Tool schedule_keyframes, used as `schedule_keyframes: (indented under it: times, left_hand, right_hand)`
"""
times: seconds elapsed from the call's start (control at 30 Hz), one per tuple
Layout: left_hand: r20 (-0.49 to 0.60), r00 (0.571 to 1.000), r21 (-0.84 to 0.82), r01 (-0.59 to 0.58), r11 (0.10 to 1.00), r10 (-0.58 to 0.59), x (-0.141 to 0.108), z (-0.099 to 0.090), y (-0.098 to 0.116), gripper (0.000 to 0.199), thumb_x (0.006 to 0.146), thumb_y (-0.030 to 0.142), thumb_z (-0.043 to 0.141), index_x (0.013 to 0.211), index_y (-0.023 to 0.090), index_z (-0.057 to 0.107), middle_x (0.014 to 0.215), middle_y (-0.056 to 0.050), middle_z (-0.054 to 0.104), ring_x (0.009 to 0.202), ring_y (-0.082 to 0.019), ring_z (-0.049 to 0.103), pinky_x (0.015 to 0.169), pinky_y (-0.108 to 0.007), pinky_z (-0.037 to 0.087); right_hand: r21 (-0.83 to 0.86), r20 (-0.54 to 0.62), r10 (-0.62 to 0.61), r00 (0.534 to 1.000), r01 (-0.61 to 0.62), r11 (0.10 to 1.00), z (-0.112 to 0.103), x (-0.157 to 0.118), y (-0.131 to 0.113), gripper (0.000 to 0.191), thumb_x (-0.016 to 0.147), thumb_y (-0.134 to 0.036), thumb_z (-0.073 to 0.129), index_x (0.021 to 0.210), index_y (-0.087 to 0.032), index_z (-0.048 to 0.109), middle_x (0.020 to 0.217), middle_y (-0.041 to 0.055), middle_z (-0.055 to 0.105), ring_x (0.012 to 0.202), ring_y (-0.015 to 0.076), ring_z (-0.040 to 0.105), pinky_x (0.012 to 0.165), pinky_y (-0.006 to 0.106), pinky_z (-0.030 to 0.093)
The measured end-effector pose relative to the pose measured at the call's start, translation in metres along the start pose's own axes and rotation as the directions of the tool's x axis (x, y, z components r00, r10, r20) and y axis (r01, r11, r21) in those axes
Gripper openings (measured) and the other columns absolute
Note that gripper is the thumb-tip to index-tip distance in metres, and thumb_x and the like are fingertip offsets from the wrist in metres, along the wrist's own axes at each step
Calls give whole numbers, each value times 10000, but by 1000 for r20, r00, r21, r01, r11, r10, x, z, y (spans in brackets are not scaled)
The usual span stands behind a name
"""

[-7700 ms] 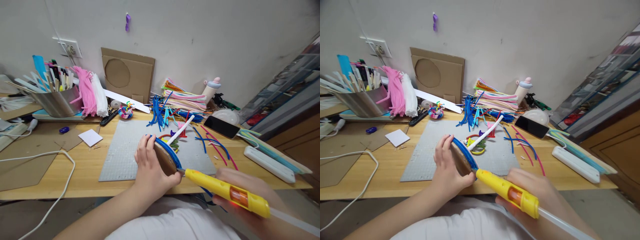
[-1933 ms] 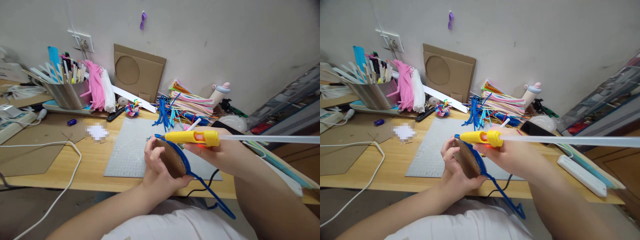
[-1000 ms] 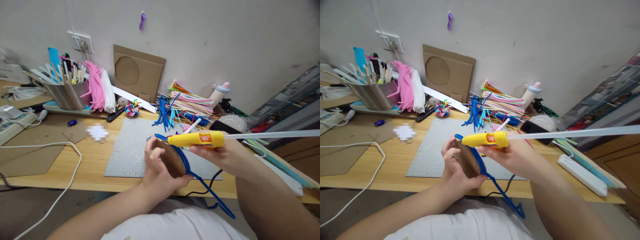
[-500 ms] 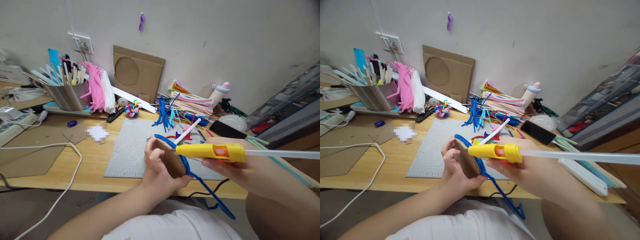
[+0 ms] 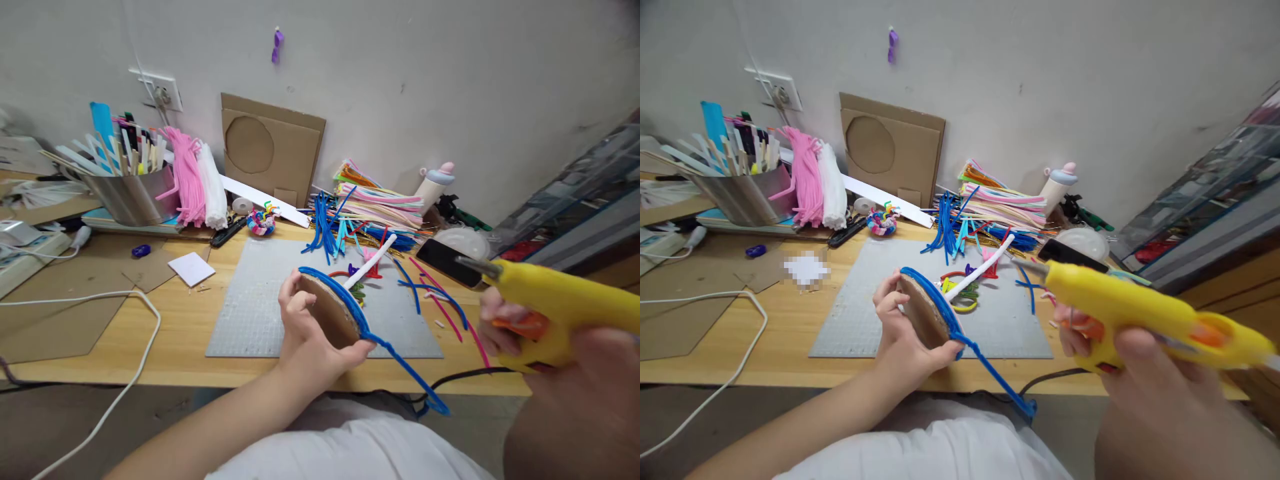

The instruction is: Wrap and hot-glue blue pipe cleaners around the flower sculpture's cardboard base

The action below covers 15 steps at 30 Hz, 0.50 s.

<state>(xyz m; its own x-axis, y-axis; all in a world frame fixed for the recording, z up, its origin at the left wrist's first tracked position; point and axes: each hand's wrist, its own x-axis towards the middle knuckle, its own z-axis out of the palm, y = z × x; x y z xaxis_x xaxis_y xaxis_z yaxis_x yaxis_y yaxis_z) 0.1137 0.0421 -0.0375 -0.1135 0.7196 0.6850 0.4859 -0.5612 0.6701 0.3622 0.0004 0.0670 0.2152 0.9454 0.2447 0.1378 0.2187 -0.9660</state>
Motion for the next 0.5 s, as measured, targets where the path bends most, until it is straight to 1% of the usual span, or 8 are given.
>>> schedule_keyframes:
  times: [0.07,0.1,0.13,0.2,0.23,0.3,0.4,0.5]
  left_hand:
    - [-6,999,7,40,999,-40,2,-2,-1,900,498,397,888,1118,261,249,1431,-189,258,1420,-397,298,1100,-642,339]
    - [-7,999,11,53,999,-53,3,-3,-2,896,501,392,884,1117,259,248,1423,-188,264,1414,-394,302,1102,-638,333]
    - [-9,998,13,61,998,-61,4,-4,-2,891,503,389,880,1116,258,247,1414,-186,270,1408,-390,305,1103,-635,327]
    - [-10,998,10,69,998,-69,5,-6,-3,879,508,380,869,1114,258,245,1402,-182,277,1398,-379,310,1101,-627,322]
    - [-11,998,6,70,998,-70,5,-7,-3,873,509,378,864,1113,259,244,1399,-180,276,1393,-373,312,1100,-623,321]
    - [-19,998,3,66,998,-66,6,-8,-3,861,514,381,852,1112,259,245,1396,-178,274,1383,-364,316,1094,-613,324]
    - [-34,998,13,60,998,-59,6,-9,-4,837,527,396,836,1110,256,253,1384,-176,283,1363,-355,326,1081,-599,333]
    - [-35,997,23,64,998,-63,6,-9,-5,812,540,402,820,1105,251,256,1371,-178,292,1347,-351,334,1069,-588,337]
  right_hand:
    - [143,19,67,998,-69,987,4,9,15,419,697,-665,735,746,-250,703,748,27,626,432,119,447,387,281,413]
    - [175,35,130,991,-134,975,4,14,23,423,685,-642,751,778,-232,712,738,31,633,408,109,436,365,272,398]
    - [187,79,238,968,-249,950,3,18,33,414,677,-608,770,800,-216,720,718,35,634,405,107,439,362,265,402]
    - [171,163,456,875,-480,860,-3,23,53,307,713,-496,766,834,-218,723,765,49,662,463,130,504,391,257,442]
    - [155,175,494,852,-519,840,-6,24,63,258,726,-443,756,849,-219,726,792,62,675,505,152,543,406,260,463]
    - [114,183,539,822,-563,819,-12,22,83,212,750,-384,734,882,-218,734,864,91,704,605,189,618,484,275,532]
    - [22,173,568,805,-580,815,-15,19,108,229,755,-370,731,893,-188,735,901,118,722,672,197,664,587,290,589]
    - [-104,109,557,823,-548,830,-18,23,123,259,764,-384,733,916,-175,730,871,102,726,651,181,662,584,289,589]
